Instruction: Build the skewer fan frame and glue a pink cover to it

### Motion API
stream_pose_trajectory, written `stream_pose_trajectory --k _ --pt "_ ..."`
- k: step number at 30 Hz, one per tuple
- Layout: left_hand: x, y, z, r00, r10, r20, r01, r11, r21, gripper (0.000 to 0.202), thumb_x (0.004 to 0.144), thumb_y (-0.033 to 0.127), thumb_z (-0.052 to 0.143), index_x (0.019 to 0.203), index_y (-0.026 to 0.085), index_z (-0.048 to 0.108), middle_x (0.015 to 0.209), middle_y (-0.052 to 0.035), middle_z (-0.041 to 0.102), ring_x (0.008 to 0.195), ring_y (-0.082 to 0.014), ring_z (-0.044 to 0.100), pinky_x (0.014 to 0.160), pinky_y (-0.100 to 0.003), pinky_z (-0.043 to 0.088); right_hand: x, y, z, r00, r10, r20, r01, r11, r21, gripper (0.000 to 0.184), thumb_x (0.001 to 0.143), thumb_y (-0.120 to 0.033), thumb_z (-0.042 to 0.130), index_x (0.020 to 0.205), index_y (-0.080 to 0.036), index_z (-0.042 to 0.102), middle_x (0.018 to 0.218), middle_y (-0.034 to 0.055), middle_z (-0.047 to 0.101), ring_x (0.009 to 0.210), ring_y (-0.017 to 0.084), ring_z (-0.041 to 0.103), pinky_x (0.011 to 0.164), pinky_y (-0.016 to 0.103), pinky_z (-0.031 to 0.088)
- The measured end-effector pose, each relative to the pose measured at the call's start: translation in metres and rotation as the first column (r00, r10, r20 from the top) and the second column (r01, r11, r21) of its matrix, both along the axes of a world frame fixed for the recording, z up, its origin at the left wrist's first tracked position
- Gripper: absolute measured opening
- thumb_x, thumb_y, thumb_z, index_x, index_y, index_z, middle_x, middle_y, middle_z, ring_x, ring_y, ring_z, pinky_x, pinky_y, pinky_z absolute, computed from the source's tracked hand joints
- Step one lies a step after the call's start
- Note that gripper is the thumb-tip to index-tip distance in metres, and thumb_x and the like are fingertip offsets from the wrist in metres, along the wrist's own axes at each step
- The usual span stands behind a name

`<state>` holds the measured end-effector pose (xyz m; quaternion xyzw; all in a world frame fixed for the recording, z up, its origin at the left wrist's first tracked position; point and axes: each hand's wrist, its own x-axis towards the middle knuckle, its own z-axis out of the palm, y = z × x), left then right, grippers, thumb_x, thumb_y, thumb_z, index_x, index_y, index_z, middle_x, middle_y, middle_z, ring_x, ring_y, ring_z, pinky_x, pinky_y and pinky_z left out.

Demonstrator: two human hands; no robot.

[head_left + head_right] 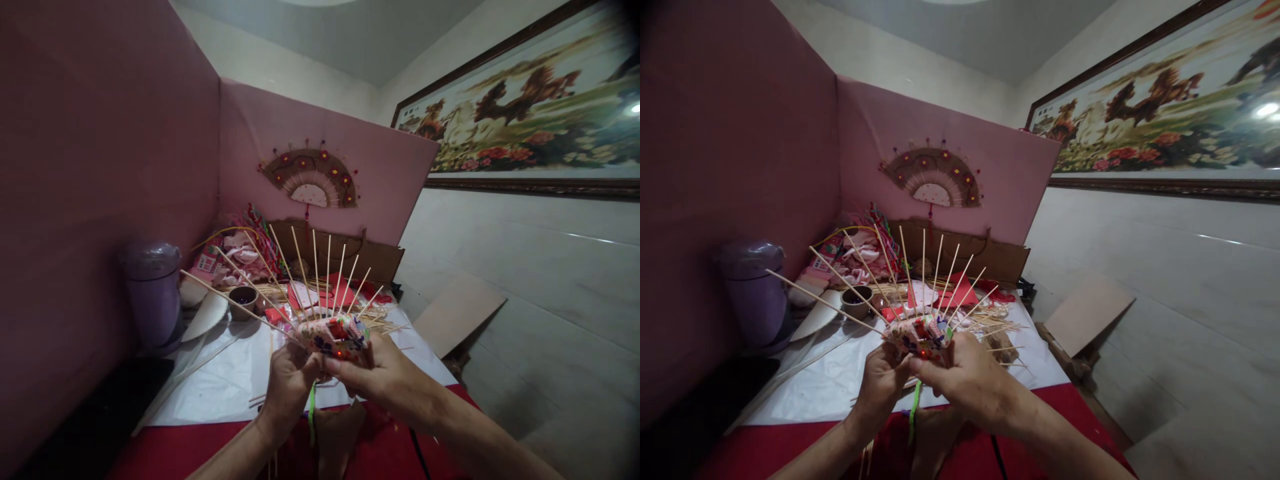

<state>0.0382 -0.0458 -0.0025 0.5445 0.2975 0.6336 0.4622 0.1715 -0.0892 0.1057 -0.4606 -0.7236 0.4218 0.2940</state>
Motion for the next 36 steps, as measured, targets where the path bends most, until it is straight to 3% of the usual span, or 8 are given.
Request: stream_pose_trajectory --k 3,7,13,20,26,36 --pt "-0.0004 0.0004 -0.0019 1.0 -0.011 -0.005 0.011 0.999 0.05 0.025 0.069 0.037 0.064 0.076 0.013 0.065 0.064 -0.0034 0.064 0.059 -0.0161 0.059 0.061 -0.026 0.048 -0.0008 0.0009 -0.0011 1.0 0.006 0.02 -0.006 1.0 -0.011 0.024 0.078 -0.039 0.056 0.075 -0.016 0.055 0.057 -0.0036 0.043 0.053 0.009 0.037 0.048 0.021 0.031" --pt "0.0001 -0.0004 -0.0017 0.999 -0.047 0.01 0.047 0.999 -0.003 0.022 0.072 0.036 0.062 0.073 0.013 0.063 0.057 -0.0014 0.061 0.052 -0.0146 0.057 0.06 -0.028 0.049 -0.0018 -0.0007 -0.0002 1.0 0.006 -0.004 -0.005 1.0 0.017 0.023 0.079 -0.039 0.055 0.082 -0.016 0.058 0.057 -0.0036 0.041 0.052 0.009 0.035 0.046 0.021 0.03" --pt "-0.0016 -0.001 0.0039 0.997 0.065 -0.048 -0.062 0.995 0.072 0.025 0.07 0.035 0.063 0.083 0.014 0.066 0.08 -0.0071 0.068 0.072 -0.0203 0.061 0.066 -0.029 0.049 -0.0051 -0.0016 -0.001 0.998 0.009 0.057 -0.015 0.994 0.105 0.02 0.079 -0.036 0.054 0.076 -0.016 0.058 0.061 -0.0021 0.046 0.056 0.01 0.037 0.05 0.023 0.032" --pt "-0.0006 0.0027 -0.0016 0.995 0.083 -0.052 -0.077 0.991 0.112 0.026 0.072 0.036 0.061 0.086 0.015 0.065 0.083 -0.0083 0.069 0.074 -0.0208 0.062 0.069 -0.03 0.049 -0.0047 -0.0034 0.0033 0.993 0.016 0.118 -0.03 0.993 0.116 0.019 0.078 -0.035 0.054 0.073 -0.017 0.059 0.06 -0.0025 0.045 0.056 0.01 0.036 0.051 0.023 0.032" --pt "-0.0003 0.0033 -0.0024 0.986 0.144 -0.088 -0.131 0.983 0.131 0.022 0.072 0.034 0.06 0.082 0.015 0.066 0.08 -0.0066 0.069 0.072 -0.0199 0.062 0.067 -0.028 0.048 -0.0049 -0.0064 0.0045 0.993 0.03 0.117 -0.046 0.989 0.14 0.019 0.079 -0.034 0.053 0.077 -0.017 0.06 0.063 -0.0011 0.048 0.059 0.011 0.039 0.053 0.023 0.034" --pt "-0.0023 -0.001 0.0022 0.981 0.167 -0.104 -0.156 0.982 0.104 0.031 0.068 0.045 0.06 0.075 0.015 0.065 0.074 -0.0059 0.068 0.066 -0.0196 0.06 0.064 -0.029 0.049 -0.0078 -0.0076 0.0062 0.989 0.036 0.141 -0.059 0.985 0.164 0.017 0.08 -0.032 0.051 0.079 -0.018 0.06 0.064 -0.0016 0.048 0.059 0.011 0.037 0.053 0.023 0.034"
